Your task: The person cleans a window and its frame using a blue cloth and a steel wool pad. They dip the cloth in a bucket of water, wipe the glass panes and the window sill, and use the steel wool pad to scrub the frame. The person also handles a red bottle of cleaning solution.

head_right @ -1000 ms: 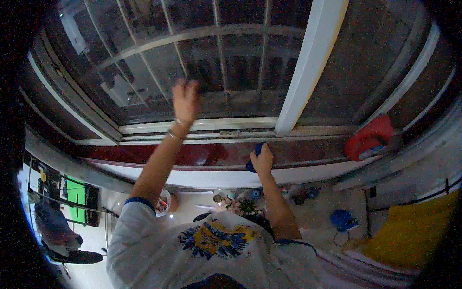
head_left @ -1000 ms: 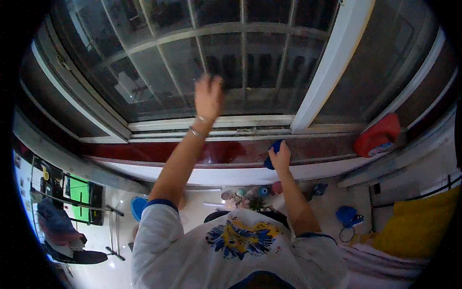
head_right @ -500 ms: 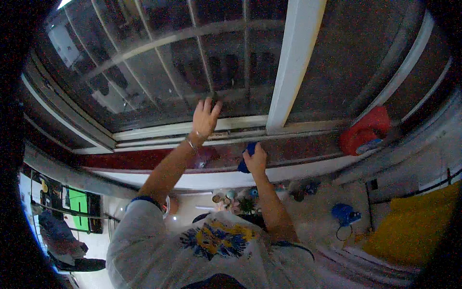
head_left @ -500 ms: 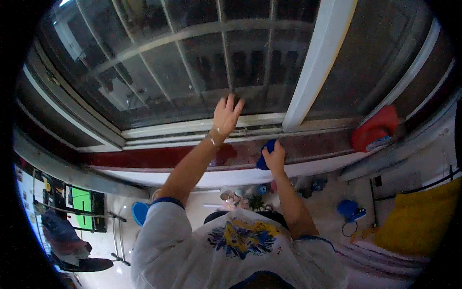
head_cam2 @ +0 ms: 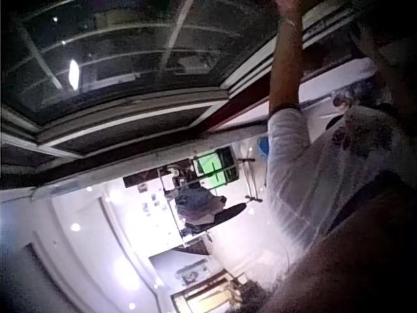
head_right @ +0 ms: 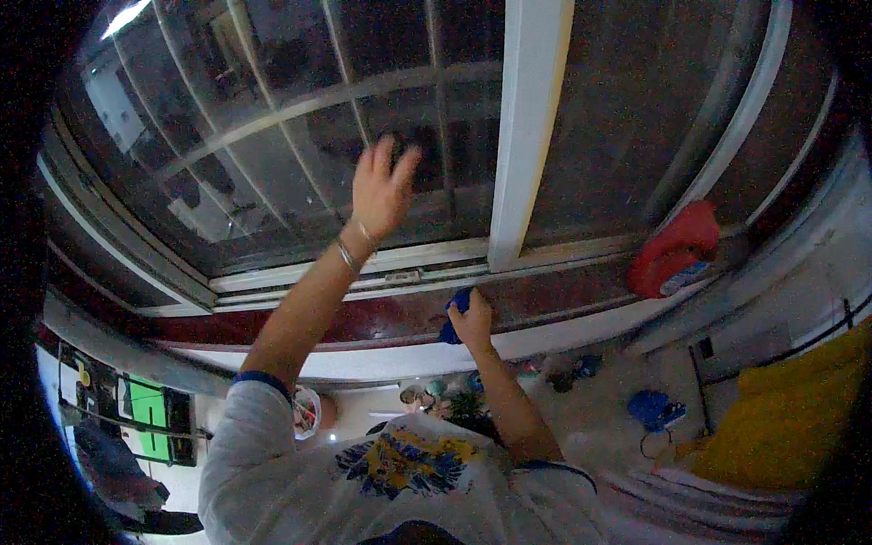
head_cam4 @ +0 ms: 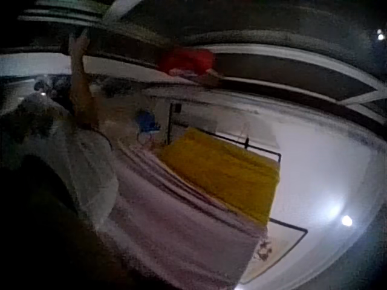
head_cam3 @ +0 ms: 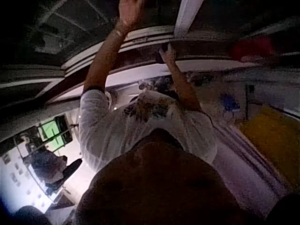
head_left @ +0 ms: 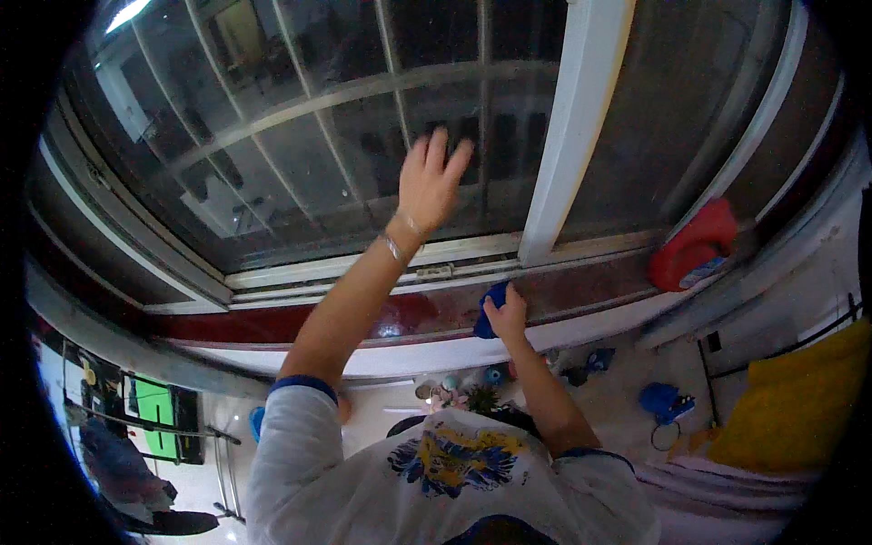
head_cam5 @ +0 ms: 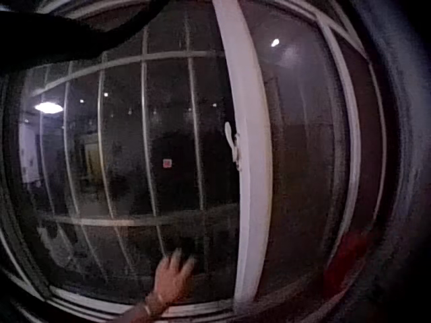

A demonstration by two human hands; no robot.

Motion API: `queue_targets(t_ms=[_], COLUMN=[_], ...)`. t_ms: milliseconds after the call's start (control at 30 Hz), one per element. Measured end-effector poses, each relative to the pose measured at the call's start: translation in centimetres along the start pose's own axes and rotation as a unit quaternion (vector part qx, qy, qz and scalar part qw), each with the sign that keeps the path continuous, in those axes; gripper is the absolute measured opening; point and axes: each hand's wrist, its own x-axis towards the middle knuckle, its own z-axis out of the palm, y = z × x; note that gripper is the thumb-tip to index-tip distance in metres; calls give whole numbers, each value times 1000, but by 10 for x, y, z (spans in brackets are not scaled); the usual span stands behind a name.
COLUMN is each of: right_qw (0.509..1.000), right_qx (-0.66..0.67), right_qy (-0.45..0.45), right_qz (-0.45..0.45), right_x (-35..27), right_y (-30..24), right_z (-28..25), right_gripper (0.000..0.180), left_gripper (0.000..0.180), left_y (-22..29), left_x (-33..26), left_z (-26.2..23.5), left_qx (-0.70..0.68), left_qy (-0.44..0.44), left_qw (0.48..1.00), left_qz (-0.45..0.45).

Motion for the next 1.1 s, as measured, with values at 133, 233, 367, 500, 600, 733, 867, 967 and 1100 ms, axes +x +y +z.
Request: queue_targets(t_ms=[133, 233, 367, 500, 600, 733, 867, 967, 1100], right_qw=[999, 999, 994, 999, 988, 976, 975, 974, 970], right_qx=[-4, -9, 24, -1, -18, 72, 92, 65, 91], right_qy=[-44, -8, -77, -40, -92, -119, -112, -142, -135], right_qz=[22, 42, 75, 32, 123, 166, 168, 166, 181], right_x=[-1, -1, -1, 0, 3, 16, 5, 14, 11], right_y=[1, -1, 2, 6, -2, -9, 26, 5, 12], right_z=[-4, 0, 3, 1, -9, -14, -8, -12, -13], right_gripper=[34, 32, 32, 35, 38, 39, 36, 34, 33], left_gripper=[43, 48, 46, 43, 42, 46, 42, 55, 56], left_y=[1, 12, 14, 10, 11, 19, -12, -51, -38], left_x=[92, 33, -6, 104, 84, -7, 126, 209, 155], left_z=[-21, 12, 18, -15, -5, 14, -25, -82, -54], left_qx=[3, 11, 9, 25, 32, 6, 107, 100, 112], left_qy=[96, -1, -43, 85, 44, -76, 151, 241, 140], left_qw=[995, 999, 998, 995, 998, 996, 983, 964, 983], left_qz=[-2, 40, 45, -36, -18, 55, -17, -50, -40])
